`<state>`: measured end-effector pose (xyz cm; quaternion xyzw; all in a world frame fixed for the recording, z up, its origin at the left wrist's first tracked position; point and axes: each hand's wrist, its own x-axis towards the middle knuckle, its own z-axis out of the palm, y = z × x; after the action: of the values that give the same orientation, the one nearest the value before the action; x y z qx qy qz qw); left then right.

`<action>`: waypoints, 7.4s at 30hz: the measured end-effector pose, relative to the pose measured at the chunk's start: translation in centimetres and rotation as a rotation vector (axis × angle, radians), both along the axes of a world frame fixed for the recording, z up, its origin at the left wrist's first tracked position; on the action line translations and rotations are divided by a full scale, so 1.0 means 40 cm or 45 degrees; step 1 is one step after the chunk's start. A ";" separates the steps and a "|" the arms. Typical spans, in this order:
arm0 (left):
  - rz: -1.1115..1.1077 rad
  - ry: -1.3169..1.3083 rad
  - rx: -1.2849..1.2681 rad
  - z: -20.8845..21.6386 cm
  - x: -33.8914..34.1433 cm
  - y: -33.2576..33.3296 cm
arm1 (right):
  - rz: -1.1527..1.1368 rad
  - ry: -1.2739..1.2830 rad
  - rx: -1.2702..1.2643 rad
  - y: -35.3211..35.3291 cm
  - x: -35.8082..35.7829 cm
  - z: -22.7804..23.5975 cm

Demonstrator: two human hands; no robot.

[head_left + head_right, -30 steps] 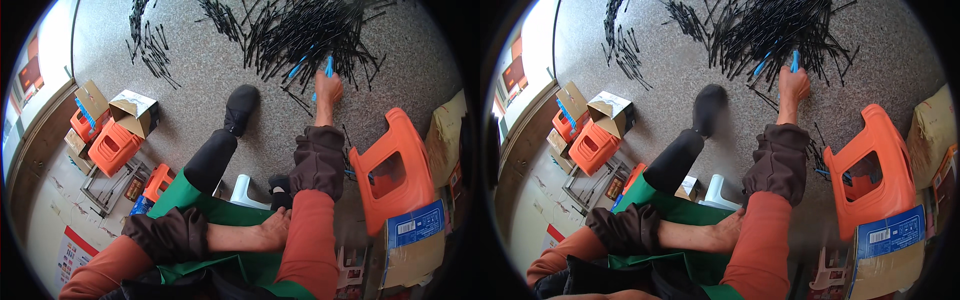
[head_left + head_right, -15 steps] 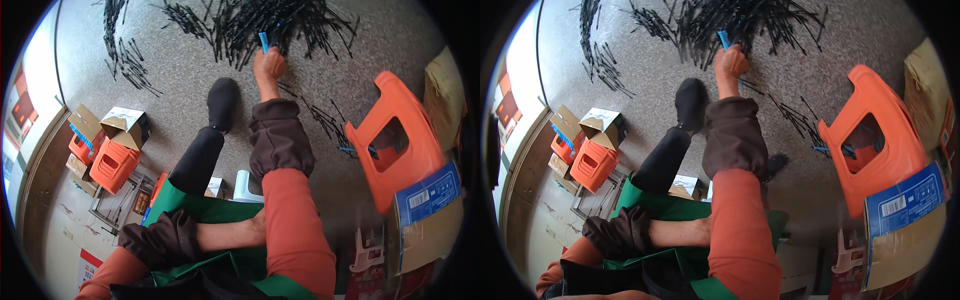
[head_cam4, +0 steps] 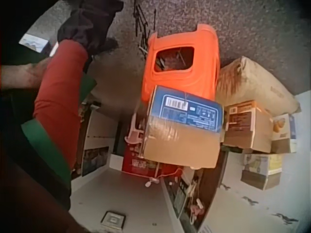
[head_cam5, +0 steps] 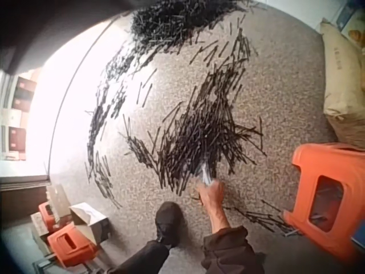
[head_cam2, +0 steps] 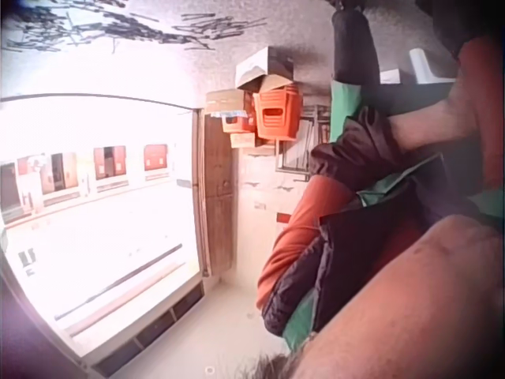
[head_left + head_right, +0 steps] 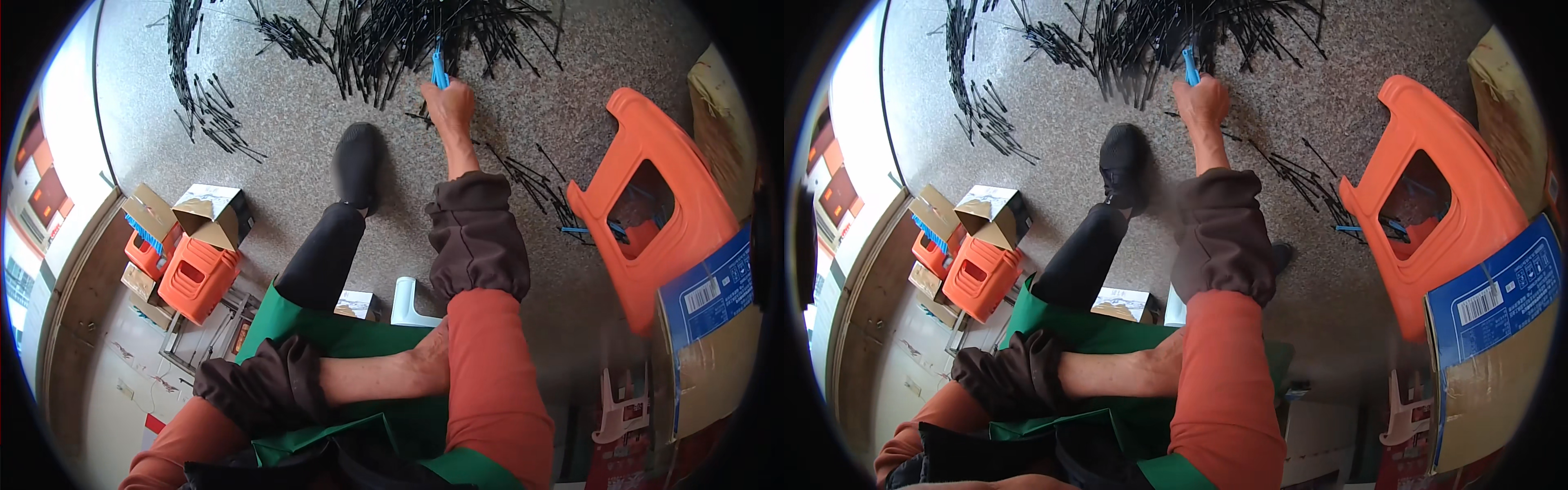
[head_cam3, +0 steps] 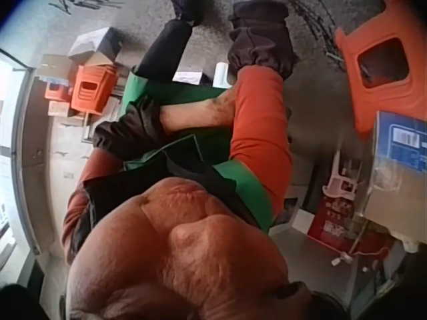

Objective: Sort black plastic ties into piles, bundle them together, and secure them with blue plastic clips.

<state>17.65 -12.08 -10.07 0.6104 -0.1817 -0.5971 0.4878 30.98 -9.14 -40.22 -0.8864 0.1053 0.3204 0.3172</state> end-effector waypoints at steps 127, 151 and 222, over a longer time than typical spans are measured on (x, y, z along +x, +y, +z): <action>1.426 0.905 0.162 0.516 -0.195 -1.734 | -0.380 -0.999 -0.057 -2.801 0.080 1.212; 1.153 0.736 0.996 0.418 -0.111 -1.844 | -1.214 -0.103 0.194 -3.157 0.527 0.910; 1.670 0.504 0.859 0.477 -0.934 -1.237 | 0.480 0.542 -0.066 -1.710 -0.930 1.045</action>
<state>-19.72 -61.54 9.03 0.5909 0.5010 -0.3065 0.5531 -6.21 -77.56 1.56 -0.8110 0.0110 0.5498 0.1998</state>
